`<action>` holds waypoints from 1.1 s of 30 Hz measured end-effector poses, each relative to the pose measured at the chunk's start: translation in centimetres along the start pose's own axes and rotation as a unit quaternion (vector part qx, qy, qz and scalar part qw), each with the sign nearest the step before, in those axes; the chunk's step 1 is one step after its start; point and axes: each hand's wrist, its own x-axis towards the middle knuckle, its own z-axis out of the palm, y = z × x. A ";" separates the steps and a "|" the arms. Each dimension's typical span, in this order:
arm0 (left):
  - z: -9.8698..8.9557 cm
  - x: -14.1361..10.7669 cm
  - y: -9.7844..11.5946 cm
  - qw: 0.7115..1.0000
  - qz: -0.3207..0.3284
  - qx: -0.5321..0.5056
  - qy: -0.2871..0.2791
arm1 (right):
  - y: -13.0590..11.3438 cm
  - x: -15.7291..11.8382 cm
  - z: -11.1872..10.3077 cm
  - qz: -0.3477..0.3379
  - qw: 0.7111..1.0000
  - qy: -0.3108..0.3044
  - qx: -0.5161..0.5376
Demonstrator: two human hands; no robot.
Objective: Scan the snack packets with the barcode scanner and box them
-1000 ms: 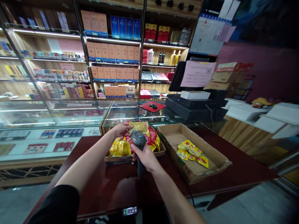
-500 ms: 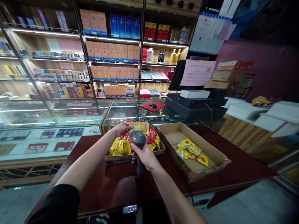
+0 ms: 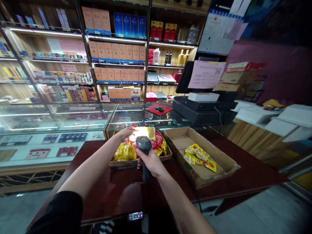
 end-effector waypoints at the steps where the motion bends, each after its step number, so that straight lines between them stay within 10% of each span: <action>1: 0.0 0.0 0.0 1.000 -0.002 0.000 0.001 | 0.0 0.0 0.0 0.000 1.000 -0.002 -0.001; 10: -0.2 -0.4 0.3 0.999 -0.003 -0.028 -0.024 | -0.4 -0.2 -0.3 -0.033 0.999 0.009 0.013; 16: 2.3 -1.5 1.1 0.997 -0.008 -0.040 -0.069 | -2.3 1.1 -5.8 -0.153 0.968 0.189 -0.070; 24: 11.9 1.6 0.6 0.985 0.017 -0.014 -0.172 | -4.2 -0.1 -14.2 -0.112 0.947 0.301 0.006; 33: 22.8 6.7 0.6 0.989 0.029 -0.026 -0.144 | -6.4 -2.6 -22.2 -0.129 0.915 0.383 0.019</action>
